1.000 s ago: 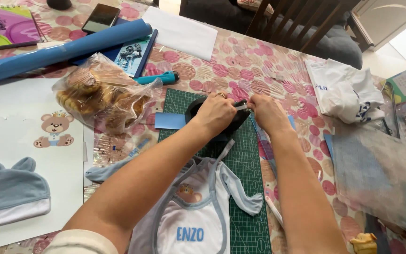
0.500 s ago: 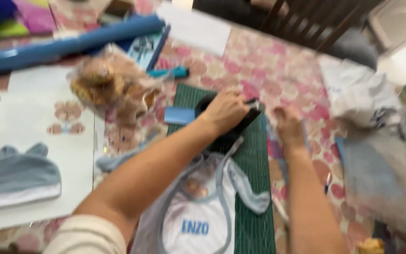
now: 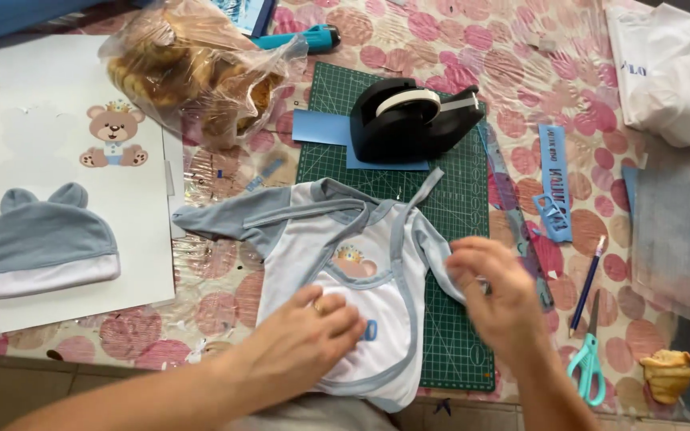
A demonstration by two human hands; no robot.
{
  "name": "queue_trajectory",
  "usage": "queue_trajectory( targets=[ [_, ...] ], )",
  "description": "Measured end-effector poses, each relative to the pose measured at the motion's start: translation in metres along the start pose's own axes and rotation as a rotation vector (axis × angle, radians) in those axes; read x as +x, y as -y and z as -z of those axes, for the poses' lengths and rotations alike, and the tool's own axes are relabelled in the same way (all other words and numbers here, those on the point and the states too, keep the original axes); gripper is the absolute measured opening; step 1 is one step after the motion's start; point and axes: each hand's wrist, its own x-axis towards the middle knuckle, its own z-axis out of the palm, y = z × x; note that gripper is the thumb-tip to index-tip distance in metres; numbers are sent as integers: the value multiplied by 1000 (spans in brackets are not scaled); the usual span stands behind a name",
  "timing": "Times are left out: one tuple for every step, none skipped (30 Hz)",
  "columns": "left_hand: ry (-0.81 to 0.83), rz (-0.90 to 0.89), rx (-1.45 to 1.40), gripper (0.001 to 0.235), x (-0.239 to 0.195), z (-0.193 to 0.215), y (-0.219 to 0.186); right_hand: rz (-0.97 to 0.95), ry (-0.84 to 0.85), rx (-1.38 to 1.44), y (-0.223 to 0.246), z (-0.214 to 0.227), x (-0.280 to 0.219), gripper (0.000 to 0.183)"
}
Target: Assembling and trimming a customized baby outfit and bib on a work table
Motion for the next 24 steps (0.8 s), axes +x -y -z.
queue_trajectory(
  targets=[
    [2, -4, 0, 29, -7, -20, 1, -3, -3, 0, 12, -4, 0, 10],
    [-80, 8, 14, 32, -15, -40, -2, 15, 33, 17, 24, -8, -1, 10],
    [-163, 19, 27, 36, -23, -59, -5, 32, 69, 34, 37, -12, -2, 10],
    [-163, 19, 28, 36, -26, -64, -7, 33, 68, 34, 41, -18, -5, 10],
    [-147, 40, 54, 38, -28, -68, -9, 15, 111, 71, 45, -24, -7, 11],
    [-132, 61, 79, 41, -29, -72, -11, -4, 155, 108, 48, -28, -8, 12],
    [-133, 61, 80, 41, -28, -71, -10, -2, 155, 107, 51, -33, -9, 12],
    [-148, 57, 80, 41, -28, -70, -11, -21, 178, 115, 54, -37, -11, 12],
    [-162, 52, 81, 41, -28, -69, -10, -39, 201, 122, 57, -42, -12, 13],
    [-162, 51, 78, 41, -29, -70, -11, -42, 202, 121, 57, -47, -14, 13],
    [-169, 46, 107, 42, -30, -72, -11, -55, 222, 119, 57, -52, -16, 13],
    [-180, 44, 139, 42, -30, -73, -11, -64, 243, 116, 57, -57, -17, 14],
    [-182, 45, 137, 42, -30, -73, -12, -64, 246, 114, 57, -62, -17, 14],
    [-200, 37, 167, 44, -30, -72, -13, -156, 282, 120, 58, -67, -18, 15],
    [-219, 29, 197, 46, -31, -71, -13, -249, 318, 127, 59, -73, -18, 17],
    [-221, 32, 197, 46, -31, -70, -13, -247, 321, 125, 60, -75, -16, 17],
    [-214, 24, 226, 48, -31, -69, -13, -287, 359, 173, 61, -78, -14, 18],
    [-203, 15, 252, 51, -32, -68, -13, -331, 397, 223, 63, -81, -13, 22],
    [-202, 16, 249, 51, -33, -68, -13, -333, 400, 222, 64, -81, -11, 22],
    [-206, 14, 265, 51, -33, -68, -13, -391, 412, 217, 65, -82, -8, 21],
    [-209, 11, 281, 52, -33, -68, -13, -449, 424, 212, 66, -82, -4, 21],
    [-208, 11, 281, 52, -33, -69, -13, -450, 424, 212, 66, -82, -2, 21],
    [-205, 11, 265, 51, -34, -69, -13, -468, 425, 207, 67, -82, 0, 23],
    [-203, 13, 248, 51, -34, -70, -13, -486, 428, 200, 67, -82, 2, 24]
  ],
)
